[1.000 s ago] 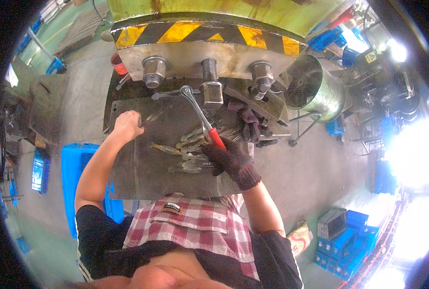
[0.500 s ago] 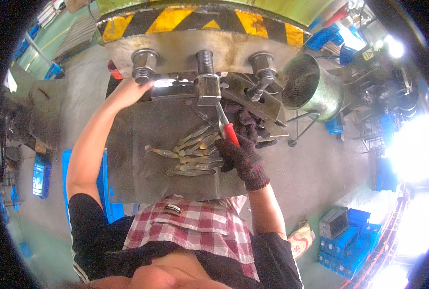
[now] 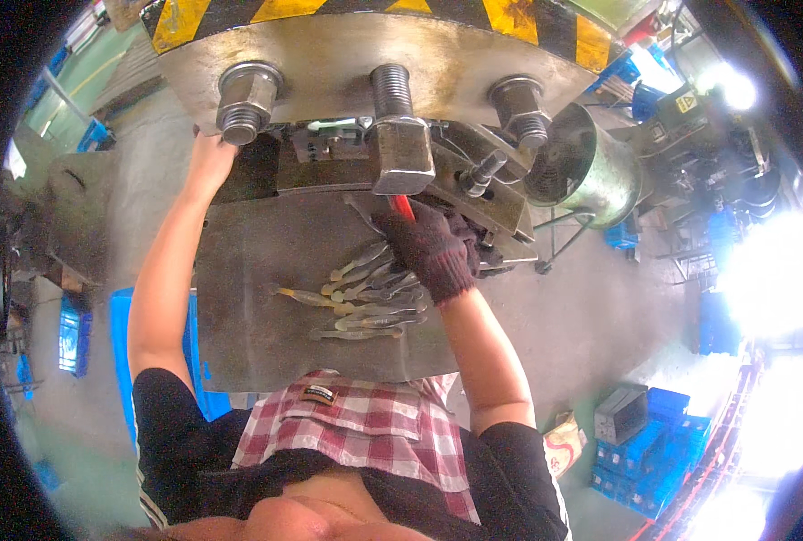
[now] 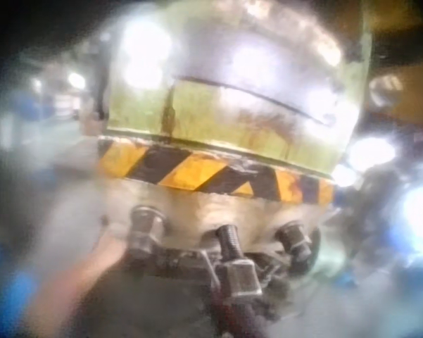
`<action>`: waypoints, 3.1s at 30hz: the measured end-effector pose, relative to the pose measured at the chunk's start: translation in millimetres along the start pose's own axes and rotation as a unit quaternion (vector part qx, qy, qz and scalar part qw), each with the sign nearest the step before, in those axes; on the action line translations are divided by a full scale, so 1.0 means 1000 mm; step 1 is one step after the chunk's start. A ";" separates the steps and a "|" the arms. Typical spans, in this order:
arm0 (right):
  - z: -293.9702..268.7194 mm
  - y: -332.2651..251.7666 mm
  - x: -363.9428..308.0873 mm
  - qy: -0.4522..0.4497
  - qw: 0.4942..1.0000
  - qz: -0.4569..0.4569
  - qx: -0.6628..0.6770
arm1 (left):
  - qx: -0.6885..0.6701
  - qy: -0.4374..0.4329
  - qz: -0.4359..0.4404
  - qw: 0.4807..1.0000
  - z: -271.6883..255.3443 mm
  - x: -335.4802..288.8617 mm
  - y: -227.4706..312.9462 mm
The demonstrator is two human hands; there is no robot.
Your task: The person feeds metal blanks into a press machine one at a time by hand, stamps them, and retrieves the stamped pieces using a handheld tool.
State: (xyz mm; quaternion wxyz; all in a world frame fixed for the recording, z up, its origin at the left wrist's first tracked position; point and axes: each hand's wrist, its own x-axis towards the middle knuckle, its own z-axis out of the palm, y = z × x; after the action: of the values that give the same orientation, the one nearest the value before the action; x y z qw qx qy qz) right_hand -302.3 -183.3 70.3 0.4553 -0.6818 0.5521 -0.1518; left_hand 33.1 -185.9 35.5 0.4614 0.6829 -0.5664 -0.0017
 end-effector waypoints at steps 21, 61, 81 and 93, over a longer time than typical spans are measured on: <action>0.006 0.048 -0.040 -0.097 0.961 0.082 0.244 | -0.230 -0.234 -0.254 0.910 -0.026 -0.099 0.029; -0.011 0.064 -0.072 -0.031 0.949 0.052 0.309 | 0.003 -0.267 0.017 0.964 0.008 -0.013 0.043; -0.015 0.094 0.056 -0.018 0.986 -0.153 0.065 | 0.000 -0.041 -0.150 0.988 -0.035 -0.053 0.005; 0.005 0.053 -0.036 0.017 0.990 0.061 0.128 | -0.066 -0.123 -0.086 0.986 -0.019 -0.098 0.039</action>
State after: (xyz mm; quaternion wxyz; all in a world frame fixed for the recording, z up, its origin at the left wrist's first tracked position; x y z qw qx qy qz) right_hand -344.4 -147.4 36.4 0.5381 -0.5802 0.5760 -0.2050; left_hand -21.9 -95.2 20.1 0.4301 0.6918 -0.5565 -0.1631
